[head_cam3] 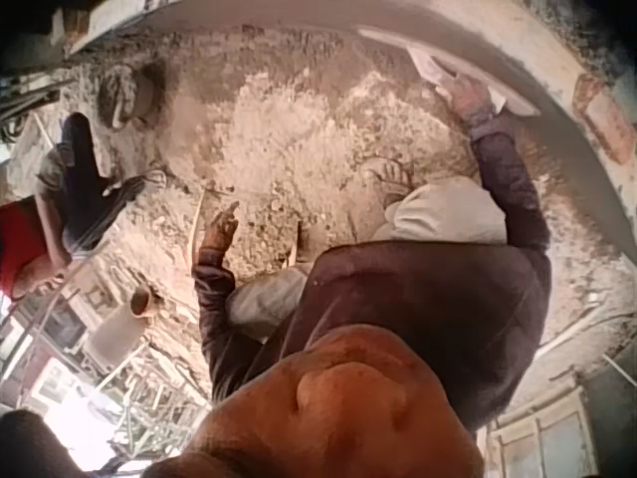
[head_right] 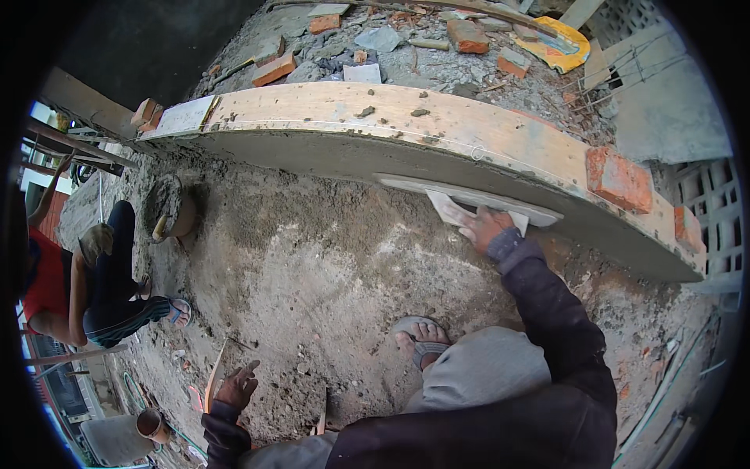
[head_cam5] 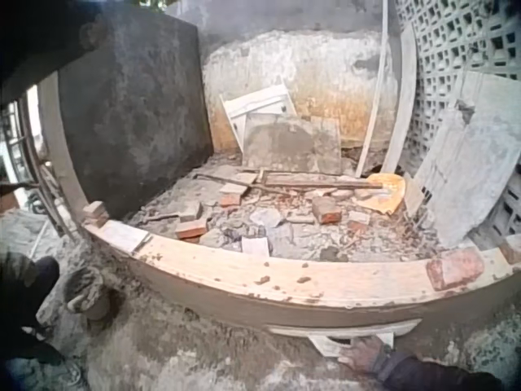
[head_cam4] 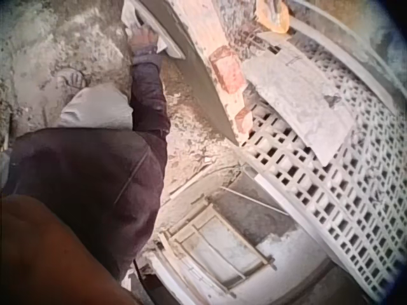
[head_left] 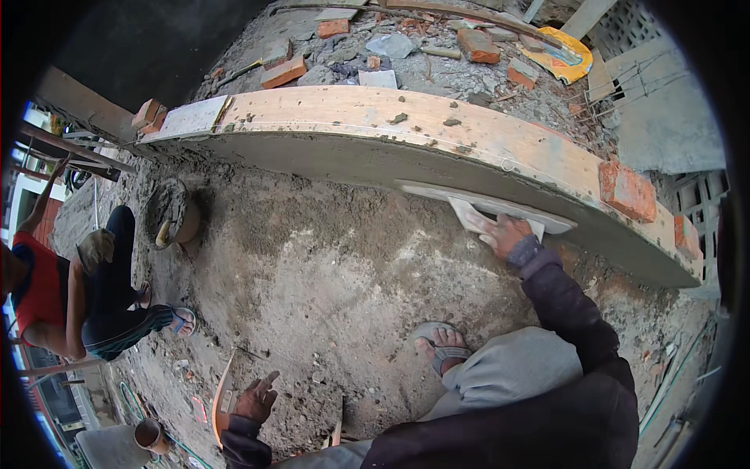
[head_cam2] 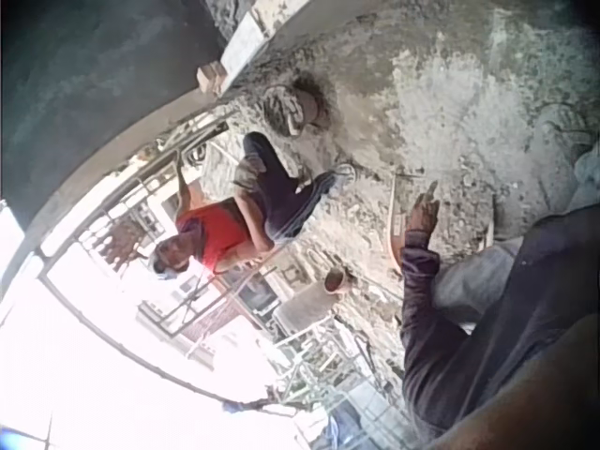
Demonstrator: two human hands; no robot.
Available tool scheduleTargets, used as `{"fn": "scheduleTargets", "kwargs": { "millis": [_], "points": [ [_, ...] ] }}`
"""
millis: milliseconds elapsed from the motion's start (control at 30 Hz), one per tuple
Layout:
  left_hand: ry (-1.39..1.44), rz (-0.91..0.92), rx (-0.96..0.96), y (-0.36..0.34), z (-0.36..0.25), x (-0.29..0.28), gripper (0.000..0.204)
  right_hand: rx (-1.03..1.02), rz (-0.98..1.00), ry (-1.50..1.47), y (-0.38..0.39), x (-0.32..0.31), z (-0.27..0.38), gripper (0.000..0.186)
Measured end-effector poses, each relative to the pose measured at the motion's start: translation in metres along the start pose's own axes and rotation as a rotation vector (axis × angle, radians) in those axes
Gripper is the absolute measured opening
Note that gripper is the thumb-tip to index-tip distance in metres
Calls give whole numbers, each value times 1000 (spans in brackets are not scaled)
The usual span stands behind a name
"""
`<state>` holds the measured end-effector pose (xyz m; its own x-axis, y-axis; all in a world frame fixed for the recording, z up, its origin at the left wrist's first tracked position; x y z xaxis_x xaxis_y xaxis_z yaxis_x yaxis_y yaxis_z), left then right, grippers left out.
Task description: The person smooths mortar on a low wall using a float, carries a pan filled with mortar across the work area, and applies fresh mortar from a bucket onto the wall with a trowel before smoothing it with a float.
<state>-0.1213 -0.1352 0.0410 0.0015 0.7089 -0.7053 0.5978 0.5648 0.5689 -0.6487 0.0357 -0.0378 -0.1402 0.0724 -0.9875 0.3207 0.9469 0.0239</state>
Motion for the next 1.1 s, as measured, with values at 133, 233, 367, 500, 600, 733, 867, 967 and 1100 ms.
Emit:
{"fn": "scheduleTargets", "kwargs": {
  "millis": [133,233,367,500,600,733,867,967,1100],
  "points": [
    [163,-23,-57,4,23,4,42,93,162,138,106,7,-77,48],
    [250,-15,-104,14,25,8,46,96,133,104,111,18,-88,45],
    [170,81,-207,29,13,12,49,27,137,-13,33,44,-28,37],
    [129,-32,-189,33,-7,-5,46,91,21,-264,-85,38,68,48],
    [34,-92,-120,35,-19,-12,45,195,165,-416,-154,27,122,54],
    [69,-44,-136,28,-17,-7,46,156,230,-478,-211,18,168,55],
    [-8,45,-151,5,0,6,46,-23,247,-248,-187,19,152,41],
    [-49,64,-35,-11,7,17,46,-21,384,-122,-109,25,87,42],
    [-30,77,38,-17,16,19,46,85,222,37,27,20,-15,54]
  ]
}}
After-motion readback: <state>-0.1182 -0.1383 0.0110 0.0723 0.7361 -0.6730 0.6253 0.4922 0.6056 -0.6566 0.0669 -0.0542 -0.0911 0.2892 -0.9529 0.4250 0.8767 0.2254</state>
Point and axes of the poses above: each hand's wrist, its own y-axis away from the middle knuckle, its own x-axis out of the palm, z = x × y, the point moved 5 cm from there along -y, towards the middle knuckle, and after that the axes turned 8 degrees about y, right-handed, at the moved point
